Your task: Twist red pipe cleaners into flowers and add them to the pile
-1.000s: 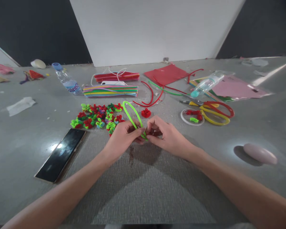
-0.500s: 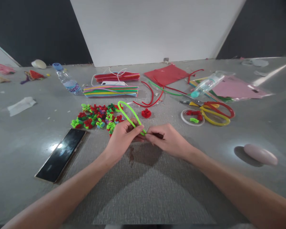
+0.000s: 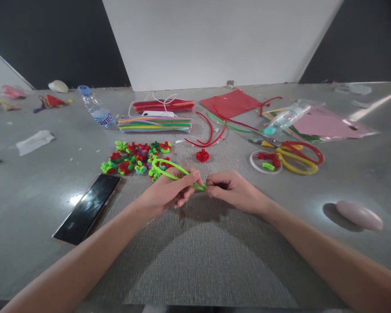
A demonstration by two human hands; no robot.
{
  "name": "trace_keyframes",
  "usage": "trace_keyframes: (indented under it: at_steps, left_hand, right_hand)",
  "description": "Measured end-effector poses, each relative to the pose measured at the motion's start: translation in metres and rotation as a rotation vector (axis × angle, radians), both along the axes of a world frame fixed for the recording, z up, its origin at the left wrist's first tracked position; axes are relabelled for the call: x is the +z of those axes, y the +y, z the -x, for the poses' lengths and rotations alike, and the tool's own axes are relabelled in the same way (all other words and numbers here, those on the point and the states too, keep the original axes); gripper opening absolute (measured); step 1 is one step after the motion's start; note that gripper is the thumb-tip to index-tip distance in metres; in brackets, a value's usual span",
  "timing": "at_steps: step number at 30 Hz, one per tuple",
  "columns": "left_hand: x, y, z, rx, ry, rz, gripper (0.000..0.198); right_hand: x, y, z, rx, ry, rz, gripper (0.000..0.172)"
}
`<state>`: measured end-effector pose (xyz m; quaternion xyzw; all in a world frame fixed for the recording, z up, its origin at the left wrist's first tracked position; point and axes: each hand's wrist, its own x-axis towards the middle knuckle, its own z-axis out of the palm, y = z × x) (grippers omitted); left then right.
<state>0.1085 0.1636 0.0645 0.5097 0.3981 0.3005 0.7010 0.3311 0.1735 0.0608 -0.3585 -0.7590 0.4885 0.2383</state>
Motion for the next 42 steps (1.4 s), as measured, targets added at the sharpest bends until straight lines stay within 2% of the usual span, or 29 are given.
trace_keyframes:
  at_steps: [5, 13, 18, 23, 29, 33, 35, 38, 42]
  left_hand:
    - [-0.004, 0.005, 0.002, 0.112, -0.089, -0.04, 0.037]
    - [0.008, 0.018, 0.014, 0.267, -0.152, -0.059, 0.031]
    - [0.008, 0.023, 0.02, 0.335, -0.187, -0.079, 0.03]
    - [0.006, 0.028, 0.024, 0.407, -0.164, -0.17, 0.029]
    - [0.008, 0.028, 0.023, 0.538, 0.008, -0.372, 0.027]
    - [0.007, 0.026, 0.02, 0.627, -0.071, -0.383, 0.018]
    - [0.006, 0.025, 0.019, 0.629, -0.175, -0.342, 0.018]
    - [0.003, 0.024, 0.017, 0.537, -0.288, -0.259, 0.029]
    - [-0.001, 0.024, 0.015, 0.374, -0.348, -0.209, 0.024]
  right_hand:
    - [-0.001, 0.005, -0.005, -0.028, -0.03, -0.055, 0.029]
    - [0.004, 0.015, -0.018, -0.076, -0.089, -0.142, 0.031]
    - [0.004, 0.019, -0.024, -0.114, -0.112, -0.18, 0.028]
    - [0.003, 0.023, -0.029, -0.113, -0.13, -0.204, 0.027]
    - [0.001, 0.026, -0.032, -0.123, -0.149, -0.232, 0.03]
    - [-0.003, 0.026, -0.033, -0.159, -0.117, -0.277, 0.031]
    - [-0.005, 0.026, -0.034, -0.188, -0.086, -0.293, 0.032]
    - [-0.005, 0.026, -0.035, -0.2, -0.046, -0.301, 0.032]
    - [-0.002, 0.024, -0.033, -0.093, -0.005, -0.279, 0.034]
